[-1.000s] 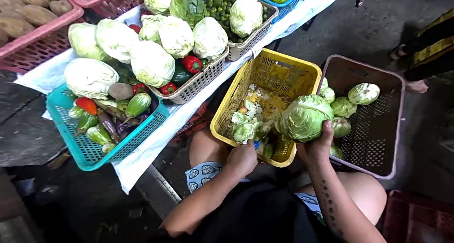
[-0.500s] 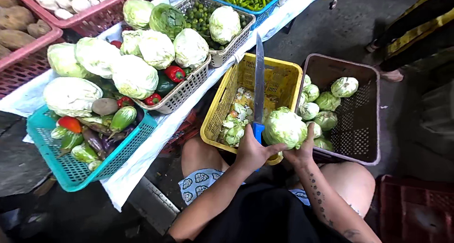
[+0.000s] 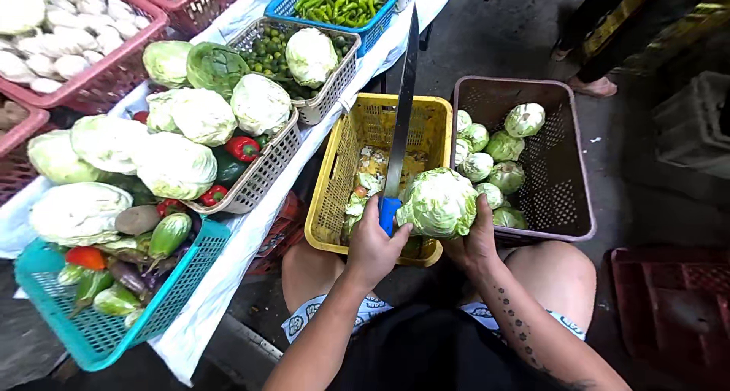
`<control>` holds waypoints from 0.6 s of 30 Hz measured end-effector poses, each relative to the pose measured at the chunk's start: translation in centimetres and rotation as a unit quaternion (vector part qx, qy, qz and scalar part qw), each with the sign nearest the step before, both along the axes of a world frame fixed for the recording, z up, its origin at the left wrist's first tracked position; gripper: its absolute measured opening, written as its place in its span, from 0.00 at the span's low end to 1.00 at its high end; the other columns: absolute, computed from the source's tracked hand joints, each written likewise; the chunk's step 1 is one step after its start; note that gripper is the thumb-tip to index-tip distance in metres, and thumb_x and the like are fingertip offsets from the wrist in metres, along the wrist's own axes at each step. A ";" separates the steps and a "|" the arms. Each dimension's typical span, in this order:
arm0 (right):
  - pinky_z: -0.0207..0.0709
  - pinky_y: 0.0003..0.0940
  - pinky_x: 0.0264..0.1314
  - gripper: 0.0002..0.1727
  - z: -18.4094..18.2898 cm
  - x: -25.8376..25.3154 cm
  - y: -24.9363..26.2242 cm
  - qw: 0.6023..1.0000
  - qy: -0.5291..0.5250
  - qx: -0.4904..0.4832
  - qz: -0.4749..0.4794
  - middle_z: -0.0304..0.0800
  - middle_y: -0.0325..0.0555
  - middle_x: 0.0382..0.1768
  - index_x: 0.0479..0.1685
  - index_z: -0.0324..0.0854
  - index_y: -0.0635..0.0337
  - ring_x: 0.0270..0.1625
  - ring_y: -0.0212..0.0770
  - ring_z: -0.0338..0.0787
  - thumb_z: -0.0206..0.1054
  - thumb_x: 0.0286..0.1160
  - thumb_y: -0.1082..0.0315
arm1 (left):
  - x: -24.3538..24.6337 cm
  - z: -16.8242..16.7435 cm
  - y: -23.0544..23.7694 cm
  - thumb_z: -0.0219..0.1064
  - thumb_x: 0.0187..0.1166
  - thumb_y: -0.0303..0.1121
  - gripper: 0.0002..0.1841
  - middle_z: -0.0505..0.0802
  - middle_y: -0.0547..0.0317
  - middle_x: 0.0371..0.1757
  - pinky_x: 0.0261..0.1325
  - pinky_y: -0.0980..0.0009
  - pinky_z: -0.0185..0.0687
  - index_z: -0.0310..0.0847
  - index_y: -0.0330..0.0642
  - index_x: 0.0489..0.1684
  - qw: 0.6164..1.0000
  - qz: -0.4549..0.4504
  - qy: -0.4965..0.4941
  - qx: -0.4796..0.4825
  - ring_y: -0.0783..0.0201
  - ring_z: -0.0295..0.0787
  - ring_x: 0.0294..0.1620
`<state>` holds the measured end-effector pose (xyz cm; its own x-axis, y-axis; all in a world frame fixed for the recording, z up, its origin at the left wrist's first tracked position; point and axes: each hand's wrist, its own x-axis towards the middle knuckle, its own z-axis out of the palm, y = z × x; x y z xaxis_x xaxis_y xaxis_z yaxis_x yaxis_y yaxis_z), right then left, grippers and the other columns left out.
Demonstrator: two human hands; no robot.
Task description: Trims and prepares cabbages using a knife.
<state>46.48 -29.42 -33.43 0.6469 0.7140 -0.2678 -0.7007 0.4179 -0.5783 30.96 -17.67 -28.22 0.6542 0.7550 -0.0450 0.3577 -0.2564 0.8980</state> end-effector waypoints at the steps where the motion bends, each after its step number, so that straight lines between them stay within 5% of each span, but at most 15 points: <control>1: 0.83 0.56 0.67 0.39 0.1 0.0 0.0 1.000 0.020 0.003 0.000 0.86 0.54 0.63 0.77 0.69 0.51 0.65 0.50 0.88 0.56 0.79 0.31 | -0.1 0.3 0.2 0.79 0.69 0.37 0.33 0.93 0.61 0.41 0.34 0.70 0.93 0.72 0.44 0.75 1.000 0.001 -0.007 -0.022 0.69 0.92 0.30; 3: 0.83 0.58 0.65 0.39 0.6 0.4 -0.2 0.997 0.081 0.012 0.011 0.87 0.54 0.63 0.76 0.70 0.48 0.65 0.51 0.88 0.44 0.82 0.28 | -0.6 1.1 1.1 0.79 0.69 0.33 0.31 0.93 0.58 0.41 0.29 0.67 0.94 0.73 0.42 0.73 0.998 0.003 -0.026 -0.059 0.65 0.91 0.26; 9: 0.84 0.57 0.62 0.52 -0.9 1.3 -2.2 0.952 0.265 0.040 0.148 0.90 0.52 0.58 0.67 0.78 0.47 0.62 0.50 0.89 0.37 0.66 0.14 | -2.4 3.6 3.5 0.75 0.65 0.24 0.29 0.92 0.56 0.37 0.20 0.67 0.90 0.72 0.43 0.68 0.992 0.037 -0.102 -0.061 0.62 0.88 0.19; 10: 0.85 0.57 0.59 0.47 -1.6 1.0 -2.7 0.940 0.302 0.045 0.156 0.90 0.54 0.54 0.62 0.80 0.51 0.58 0.52 0.90 0.41 0.69 0.18 | -2.6 3.8 3.9 0.75 0.65 0.24 0.30 0.92 0.56 0.37 0.20 0.66 0.90 0.72 0.44 0.70 0.993 0.049 -0.099 -0.042 0.61 0.88 0.19; 12: 0.88 0.52 0.58 0.26 -2.9 0.2 -3.6 0.937 0.289 0.083 0.180 0.92 0.55 0.49 0.54 0.83 0.59 0.54 0.50 0.92 0.50 0.85 0.46 | -2.6 3.7 4.5 0.74 0.65 0.23 0.32 0.91 0.55 0.36 0.19 0.65 0.88 0.70 0.45 0.73 0.993 0.081 -0.085 -0.025 0.61 0.86 0.18; 14: 0.86 0.42 0.67 0.10 -3.7 -0.2 -3.8 0.955 0.136 0.114 0.239 0.94 0.48 0.53 0.54 0.86 0.57 0.59 0.43 0.92 0.61 0.81 0.70 | -2.6 3.3 5.1 0.74 0.66 0.23 0.32 0.90 0.54 0.35 0.18 0.65 0.88 0.69 0.45 0.73 0.992 0.111 -0.059 -0.025 0.60 0.86 0.17; 16: 0.85 0.43 0.70 0.11 -3.9 0.2 -3.8 0.958 0.087 0.120 0.247 0.94 0.47 0.54 0.55 0.87 0.56 0.61 0.44 0.92 0.65 0.80 0.68 | -2.5 2.6 5.5 0.73 0.67 0.23 0.29 0.90 0.53 0.33 0.18 0.65 0.89 0.70 0.43 0.71 0.990 0.129 -0.045 -0.034 0.60 0.86 0.16; 18: 0.89 0.43 0.59 0.21 -5.7 1.2 -4.9 0.968 0.142 0.095 0.184 0.94 0.48 0.49 0.54 0.84 0.53 0.54 0.43 0.93 0.53 0.86 0.49 | -2.5 1.5 5.1 0.71 0.68 0.22 0.28 0.89 0.53 0.32 0.18 0.66 0.88 0.70 0.42 0.70 0.988 0.138 -0.043 -0.049 0.60 0.85 0.15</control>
